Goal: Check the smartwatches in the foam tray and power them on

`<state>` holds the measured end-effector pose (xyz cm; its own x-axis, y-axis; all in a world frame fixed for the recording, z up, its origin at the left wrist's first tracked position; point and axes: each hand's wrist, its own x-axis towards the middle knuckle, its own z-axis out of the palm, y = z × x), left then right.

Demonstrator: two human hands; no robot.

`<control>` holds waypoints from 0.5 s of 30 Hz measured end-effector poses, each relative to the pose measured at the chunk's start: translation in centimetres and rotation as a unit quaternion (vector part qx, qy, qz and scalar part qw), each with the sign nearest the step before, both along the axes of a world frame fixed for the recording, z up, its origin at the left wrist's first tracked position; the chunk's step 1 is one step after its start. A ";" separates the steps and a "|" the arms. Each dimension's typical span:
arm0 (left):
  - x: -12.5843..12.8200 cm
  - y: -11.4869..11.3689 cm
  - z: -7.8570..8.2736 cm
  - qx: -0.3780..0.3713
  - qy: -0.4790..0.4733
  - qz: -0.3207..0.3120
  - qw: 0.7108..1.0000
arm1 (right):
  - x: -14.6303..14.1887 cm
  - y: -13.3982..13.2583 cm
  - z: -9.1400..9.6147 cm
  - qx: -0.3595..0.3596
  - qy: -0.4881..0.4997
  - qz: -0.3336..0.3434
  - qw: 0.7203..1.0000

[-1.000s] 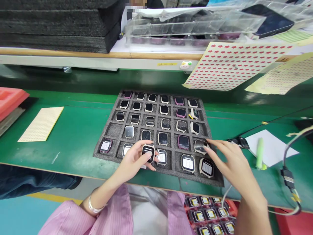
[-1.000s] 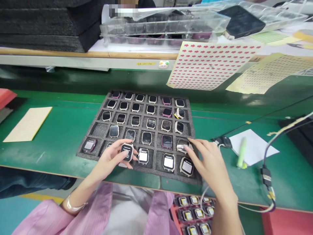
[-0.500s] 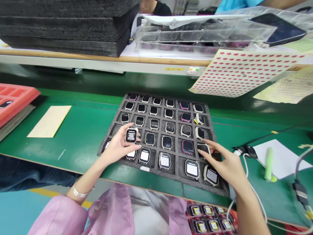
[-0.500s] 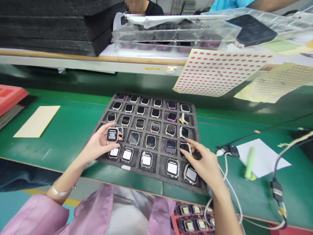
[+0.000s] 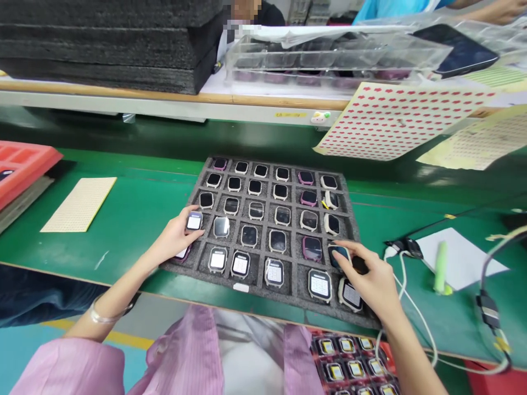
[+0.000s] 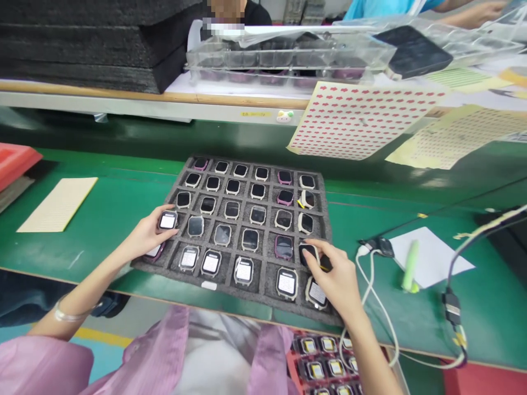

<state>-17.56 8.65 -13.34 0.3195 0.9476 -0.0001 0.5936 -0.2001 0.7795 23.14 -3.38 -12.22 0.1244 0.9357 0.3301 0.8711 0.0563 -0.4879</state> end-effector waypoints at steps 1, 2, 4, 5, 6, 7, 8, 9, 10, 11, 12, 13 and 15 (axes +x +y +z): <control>-0.3 -0.7 0.0 -0.015 0.009 -0.007 1.000 | -0.3 -0.6 0.1 -0.006 0.004 -0.002 1.000; -0.7 -1.3 0.0 -0.029 0.015 -0.011 0.999 | -0.6 -1.3 0.1 -0.013 0.007 -0.006 1.000; -1.6 -2.5 -0.1 -0.033 0.032 -0.017 0.999 | -1.2 -2.6 0.2 -0.032 0.019 -0.018 0.999; -2.1 -2.9 -0.1 -0.014 0.049 -0.021 0.999 | -1.4 -3.2 0.3 -0.045 0.029 -0.026 0.998; -2.5 -3.3 -0.1 0.011 0.074 -0.027 0.997 | -1.5 -3.6 0.3 -0.059 0.041 -0.035 0.997; -2.9 -3.5 0.1 0.039 0.104 -0.037 0.993 | -1.4 -3.9 0.3 -0.073 0.058 -0.044 0.995; -3.1 -3.6 0.4 0.064 0.137 -0.049 0.987 | -1.3 -4.0 0.4 -0.083 0.079 -0.054 0.992; -3.2 -3.6 0.8 0.083 0.168 -0.065 0.980 | -1.2 -4.0 0.5 -0.088 0.104 -0.061 0.989; -3.2 -3.6 1.2 0.098 0.196 -0.084 0.972 | -0.9 -3.8 0.7 -0.089 0.134 -0.068 0.985; -3.0 -3.5 1.8 0.114 0.219 -0.101 0.964 | -0.7 -3.5 1.0 -0.083 0.168 -0.072 0.980; -2.5 -3.4 2.3 0.133 0.240 -0.113 0.955 | -0.6 -3.1 1.3 -0.073 0.205 -0.069 0.974; -1.9 -3.3 2.8 0.158 0.259 -0.115 0.946 | -0.5 -2.7 1.8 -0.062 0.241 -0.058 0.967; -0.1 -3.1 3.5 0.199 0.284 -0.107 0.932 | -0.7 -1.6 2.9 -0.045 0.312 -0.018 0.949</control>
